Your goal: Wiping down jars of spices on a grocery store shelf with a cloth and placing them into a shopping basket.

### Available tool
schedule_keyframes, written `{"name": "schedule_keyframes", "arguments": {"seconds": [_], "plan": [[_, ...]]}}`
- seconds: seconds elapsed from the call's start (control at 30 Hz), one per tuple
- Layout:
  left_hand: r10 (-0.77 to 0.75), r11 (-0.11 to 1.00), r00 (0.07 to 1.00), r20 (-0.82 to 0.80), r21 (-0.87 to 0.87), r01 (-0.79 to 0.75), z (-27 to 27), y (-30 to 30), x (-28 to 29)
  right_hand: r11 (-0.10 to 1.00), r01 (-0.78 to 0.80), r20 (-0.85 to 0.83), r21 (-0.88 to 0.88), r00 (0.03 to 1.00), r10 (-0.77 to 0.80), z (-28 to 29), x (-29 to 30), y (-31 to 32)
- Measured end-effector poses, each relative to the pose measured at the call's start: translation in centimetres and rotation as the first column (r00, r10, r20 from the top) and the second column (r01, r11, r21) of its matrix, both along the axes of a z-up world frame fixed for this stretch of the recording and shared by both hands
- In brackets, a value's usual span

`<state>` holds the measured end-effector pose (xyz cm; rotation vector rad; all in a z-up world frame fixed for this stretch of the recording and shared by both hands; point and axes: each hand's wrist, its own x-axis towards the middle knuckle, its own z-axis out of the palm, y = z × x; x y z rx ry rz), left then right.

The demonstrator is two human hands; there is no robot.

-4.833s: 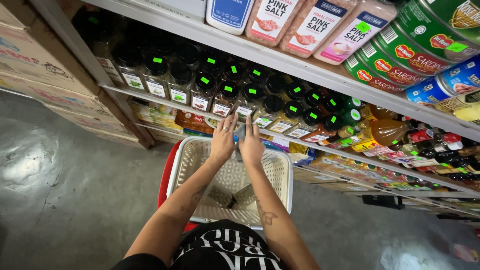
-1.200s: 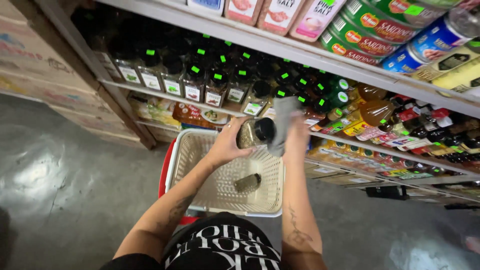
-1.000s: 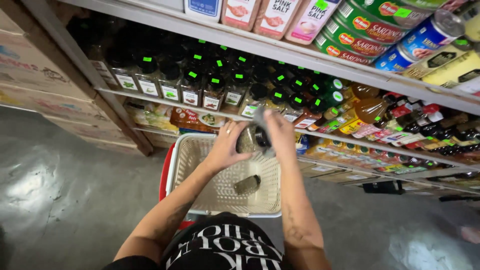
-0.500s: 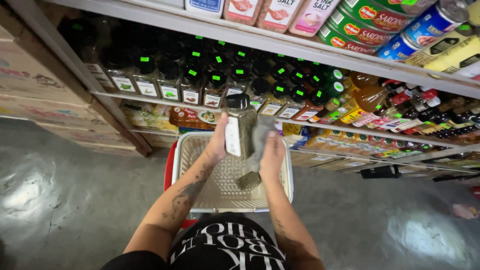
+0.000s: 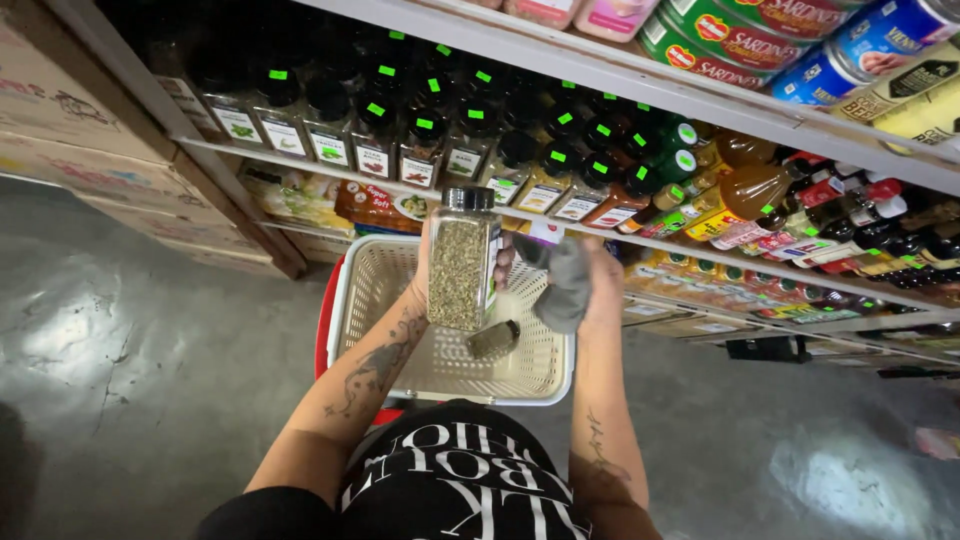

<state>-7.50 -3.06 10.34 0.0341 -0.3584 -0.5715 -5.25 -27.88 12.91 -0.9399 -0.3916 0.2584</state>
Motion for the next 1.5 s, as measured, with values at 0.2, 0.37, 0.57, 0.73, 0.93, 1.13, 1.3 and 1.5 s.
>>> {"name": "schedule_keyframes", "arguments": {"seconds": [0.2, 0.37, 0.57, 0.73, 0.93, 1.13, 1.3, 1.5], "plan": [[0.282, 0.897, 0.959, -0.023, 0.361, -0.255, -1.7, -2.8, 1.4, 0.76, 0.241, 0.269, -0.603, 0.959, -0.091, 3.6, -0.4, 2.2], [0.537, 0.593, 0.835, 0.119, 0.65, -0.475, -3.1, -4.0, 3.5, 0.796, 0.056, 0.099, -0.603, 0.995, 0.006, 1.2, 1.3, 0.4], [0.523, -0.015, 0.712, 0.467, 0.841, -0.541, -1.9, -3.0, 3.7, 0.782, 0.083, 0.05, -0.617, 0.997, -0.066, 3.2, 1.6, 0.4], [0.258, -0.113, 0.804, 0.536, 0.843, -0.526, 2.2, -3.5, 2.1, 0.815, 0.18, 0.173, -0.551, 0.98, -0.099, 2.6, 1.8, 0.7], [0.454, 0.313, 0.813, 0.364, 0.789, -0.528, 1.7, -4.2, 0.9, 0.812, -0.054, -0.045, -0.581, 0.998, 0.034, 5.9, 1.2, 1.1], [0.395, 0.064, 0.776, 0.491, 0.828, -0.557, 4.0, -4.0, 0.5, 0.842, 0.028, 0.043, -0.539, 0.999, -0.006, 5.6, 0.8, 1.7], [0.384, 0.16, 0.792, 0.474, 0.811, -0.562, 2.2, -3.9, 1.5, 0.838, 0.055, 0.054, -0.543, 0.998, -0.03, 5.1, 0.7, 1.5], [0.34, 0.073, 0.799, 0.496, 0.833, -0.548, 2.4, -3.3, 1.5, 0.795, 0.064, 0.034, -0.603, 0.998, -0.055, 5.3, 0.9, 1.4]]}}
